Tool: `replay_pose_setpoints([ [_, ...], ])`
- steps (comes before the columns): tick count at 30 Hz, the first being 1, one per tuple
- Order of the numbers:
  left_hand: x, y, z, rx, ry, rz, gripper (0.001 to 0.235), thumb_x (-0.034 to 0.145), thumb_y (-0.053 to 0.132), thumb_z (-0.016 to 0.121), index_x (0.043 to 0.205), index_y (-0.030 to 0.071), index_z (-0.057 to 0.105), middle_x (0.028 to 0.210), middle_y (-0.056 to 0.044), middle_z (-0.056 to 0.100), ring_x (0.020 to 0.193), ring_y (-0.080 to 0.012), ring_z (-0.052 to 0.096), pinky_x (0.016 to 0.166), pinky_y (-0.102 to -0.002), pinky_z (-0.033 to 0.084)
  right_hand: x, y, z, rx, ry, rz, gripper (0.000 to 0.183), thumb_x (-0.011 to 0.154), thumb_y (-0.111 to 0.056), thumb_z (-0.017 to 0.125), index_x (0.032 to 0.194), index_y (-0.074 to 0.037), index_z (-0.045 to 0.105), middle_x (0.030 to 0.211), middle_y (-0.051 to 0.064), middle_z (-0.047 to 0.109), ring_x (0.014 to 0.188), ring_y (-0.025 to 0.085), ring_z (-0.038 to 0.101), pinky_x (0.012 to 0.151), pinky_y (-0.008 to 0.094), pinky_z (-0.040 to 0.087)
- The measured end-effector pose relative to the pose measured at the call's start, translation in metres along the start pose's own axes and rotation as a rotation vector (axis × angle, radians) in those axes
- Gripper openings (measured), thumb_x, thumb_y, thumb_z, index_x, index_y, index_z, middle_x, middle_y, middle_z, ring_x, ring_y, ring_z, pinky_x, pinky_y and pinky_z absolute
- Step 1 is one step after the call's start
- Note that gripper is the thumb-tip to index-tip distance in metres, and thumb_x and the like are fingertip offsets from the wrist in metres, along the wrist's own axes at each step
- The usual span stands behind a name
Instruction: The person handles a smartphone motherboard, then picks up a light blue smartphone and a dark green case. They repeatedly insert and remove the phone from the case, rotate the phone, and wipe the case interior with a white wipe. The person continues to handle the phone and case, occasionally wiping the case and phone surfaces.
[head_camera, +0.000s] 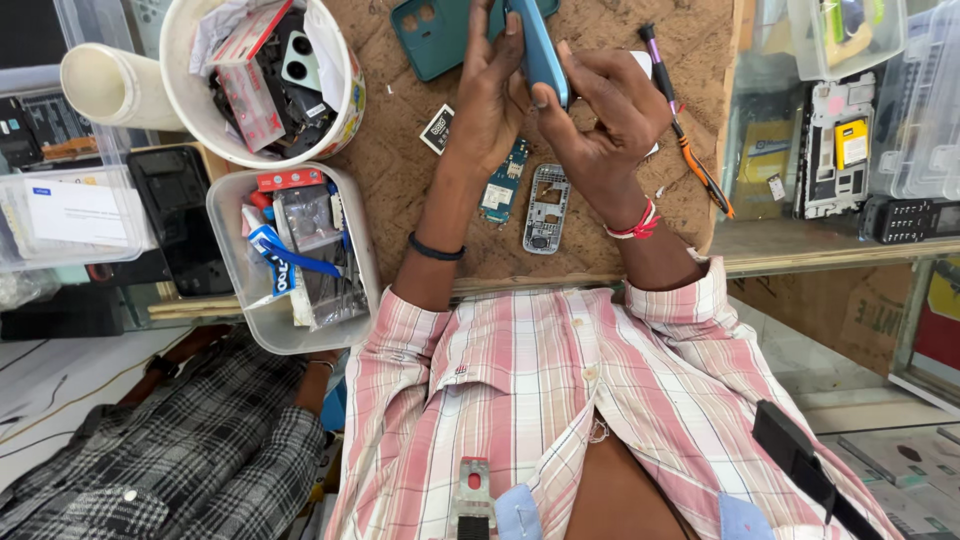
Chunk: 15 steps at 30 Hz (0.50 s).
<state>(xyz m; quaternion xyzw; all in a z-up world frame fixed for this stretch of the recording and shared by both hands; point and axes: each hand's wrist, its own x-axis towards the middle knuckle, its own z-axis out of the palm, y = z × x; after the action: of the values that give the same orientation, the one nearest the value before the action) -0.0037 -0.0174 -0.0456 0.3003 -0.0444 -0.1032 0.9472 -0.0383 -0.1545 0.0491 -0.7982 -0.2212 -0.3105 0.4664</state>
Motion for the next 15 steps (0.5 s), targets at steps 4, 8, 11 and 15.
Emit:
replay_pose_setpoints([
  [4, 0.0, 0.0, 0.001, 0.026, 0.003, 0.006, 0.079, 0.109, 0.025, 0.061, 0.166, 0.02, 0.007, 0.128, -0.015, 0.061, 0.107, -0.0217, 0.071, 0.088, -0.04, 0.067, 0.0, 0.001, 0.0, -0.002, 0.015, -0.019, 0.027, 0.093, -0.01, 0.088, 0.11, 0.007, 0.075, 0.099, 0.016, 0.072, 0.084, 0.024, 0.071, 0.071, 0.033, 0.057],
  [8, 0.001, 0.002, 0.0, 0.017, 0.028, 0.001, 0.077, 0.107, 0.022, 0.063, 0.165, 0.02, 0.012, 0.133, -0.015, 0.059, 0.115, -0.0224, 0.068, 0.094, -0.042, 0.066, 0.0, 0.002, 0.0, 0.006, 0.051, -0.011, 0.026, 0.094, -0.011, 0.086, 0.106, 0.008, 0.075, 0.097, 0.016, 0.072, 0.08, 0.022, 0.069, 0.067, 0.033, 0.054],
  [11, 0.001, 0.006, -0.002, 0.034, 0.048, -0.006, 0.069, 0.108, 0.019, 0.064, 0.163, 0.02, 0.022, 0.136, -0.014, 0.059, 0.121, -0.0208, 0.067, 0.101, -0.044, 0.064, -0.002, 0.0, -0.002, 0.02, 0.086, 0.012, 0.026, 0.096, -0.013, 0.083, 0.107, 0.009, 0.075, 0.096, 0.015, 0.071, 0.078, 0.021, 0.067, 0.062, 0.031, 0.05],
  [15, 0.002, 0.011, -0.002, 0.043, 0.06, 0.034, 0.053, 0.111, 0.014, 0.062, 0.158, 0.016, 0.039, 0.137, -0.009, 0.061, 0.124, -0.0168, 0.065, 0.099, -0.041, 0.061, -0.003, -0.001, -0.003, -0.004, 0.146, 0.064, 0.027, 0.097, -0.017, 0.079, 0.105, 0.009, 0.077, 0.093, 0.013, 0.071, 0.068, 0.014, 0.057, 0.053, 0.028, 0.037],
])
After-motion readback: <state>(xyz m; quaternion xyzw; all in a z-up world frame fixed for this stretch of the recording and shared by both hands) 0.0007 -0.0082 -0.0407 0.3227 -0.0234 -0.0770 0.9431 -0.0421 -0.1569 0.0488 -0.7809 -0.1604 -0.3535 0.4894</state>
